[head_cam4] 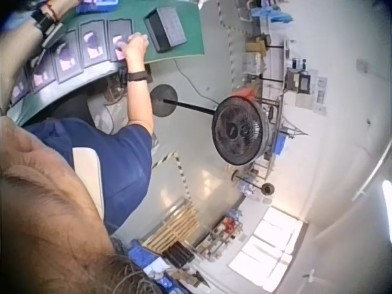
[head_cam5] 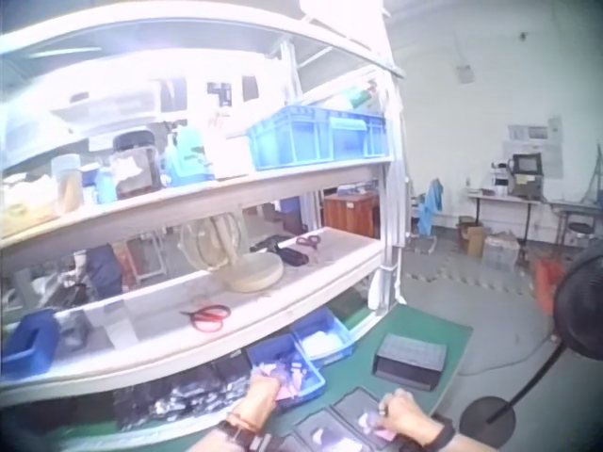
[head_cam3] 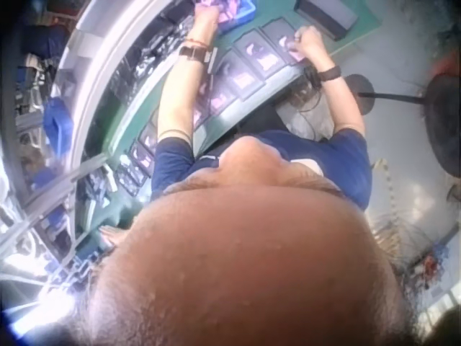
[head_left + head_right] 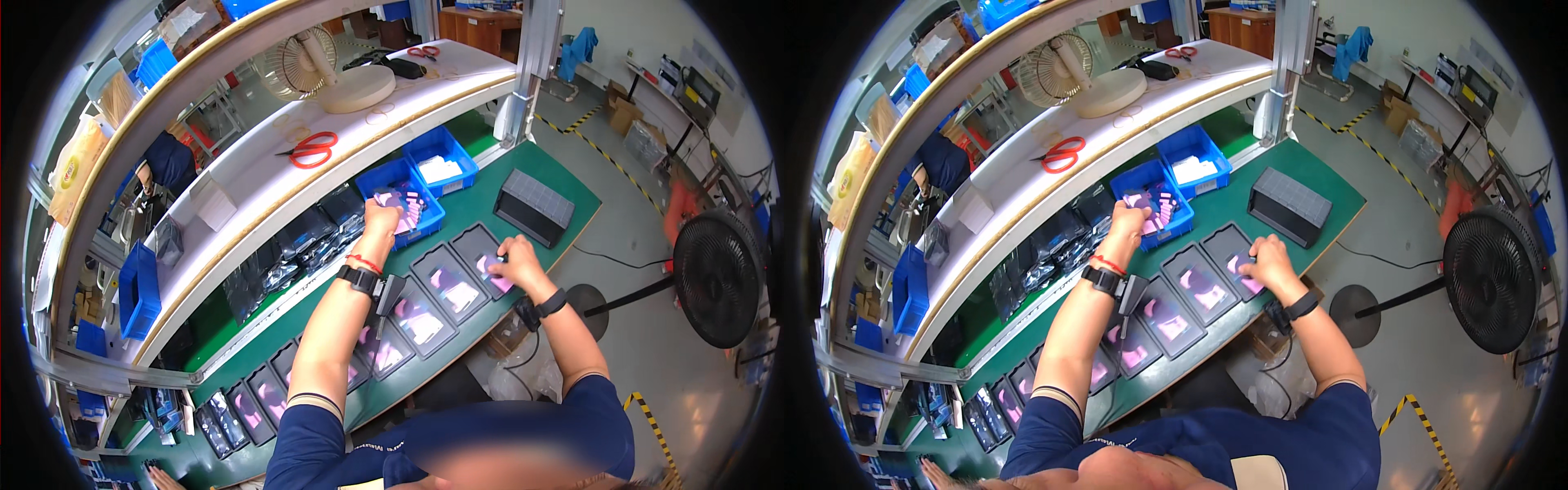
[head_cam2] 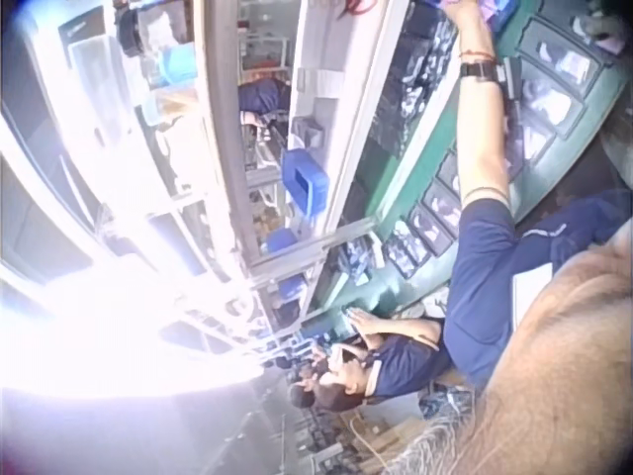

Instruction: The person is assembling electronic components, specifically placing small parts and stickers into plastic housings on an assembly line.

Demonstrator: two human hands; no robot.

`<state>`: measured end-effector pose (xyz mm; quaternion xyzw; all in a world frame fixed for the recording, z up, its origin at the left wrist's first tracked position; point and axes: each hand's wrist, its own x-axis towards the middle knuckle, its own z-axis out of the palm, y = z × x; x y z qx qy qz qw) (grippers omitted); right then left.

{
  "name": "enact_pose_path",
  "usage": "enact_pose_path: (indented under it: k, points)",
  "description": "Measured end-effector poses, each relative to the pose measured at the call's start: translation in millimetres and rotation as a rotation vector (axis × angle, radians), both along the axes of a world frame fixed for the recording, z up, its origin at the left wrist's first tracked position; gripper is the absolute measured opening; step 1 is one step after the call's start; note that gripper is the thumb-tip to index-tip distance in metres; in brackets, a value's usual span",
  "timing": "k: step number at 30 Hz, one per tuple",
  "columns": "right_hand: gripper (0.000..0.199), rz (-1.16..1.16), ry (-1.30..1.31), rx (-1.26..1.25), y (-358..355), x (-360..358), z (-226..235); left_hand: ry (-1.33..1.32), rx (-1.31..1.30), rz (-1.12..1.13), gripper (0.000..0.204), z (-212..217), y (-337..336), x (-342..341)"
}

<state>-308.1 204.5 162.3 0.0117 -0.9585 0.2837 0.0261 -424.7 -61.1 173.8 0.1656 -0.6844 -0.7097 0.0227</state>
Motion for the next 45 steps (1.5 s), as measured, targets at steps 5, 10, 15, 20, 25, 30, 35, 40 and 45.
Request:
enact_pose_path:
  k: [5,10,15,20,25,30,35,40,45]
  points:
    - [0.049,0.070,0.317,0.036,-31.5,-20.2,48.2,-0.090,-0.654,-0.027,0.079,17.7,23.5,-6.2]
    - [0.049,0.027,0.155,0.051,-60.6,-151.0,64.3,-0.222,-0.741,-0.150,0.082,23.2,31.6,-11.6]
    - [0.045,0.000,-0.065,0.208,-95.0,-214.9,63.4,0.146,-0.932,-0.056,0.084,8.7,30.6,3.1]
    - [0.052,0.039,-0.197,0.225,-99.0,-237.9,52.2,0.514,-0.902,-0.102,0.074,18.8,11.9,44.1]
    - [0.048,-0.060,-0.177,0.183,-89.4,-242.5,58.4,0.517,-0.707,-0.228,0.061,41.7,-25.2,94.2]
    - [0.040,-0.178,0.008,0.043,-65.4,-254.9,47.1,0.422,-0.666,-0.168,0.054,50.3,-45.5,136.8]
    - [0.027,-0.056,0.073,-0.682,-58.0,-216.6,51.2,0.358,-0.347,-0.103,0.041,36.8,-61.1,178.2]
    - [0.022,0.498,-0.257,-0.952,-124.4,-80.3,58.1,0.172,0.200,-0.153,0.044,19.6,-54.1,197.9]
    - [0.021,0.792,-0.496,-1.002,-187.6,18.2,50.9,0.071,0.710,-0.323,0.045,20.8,-67.8,234.9]
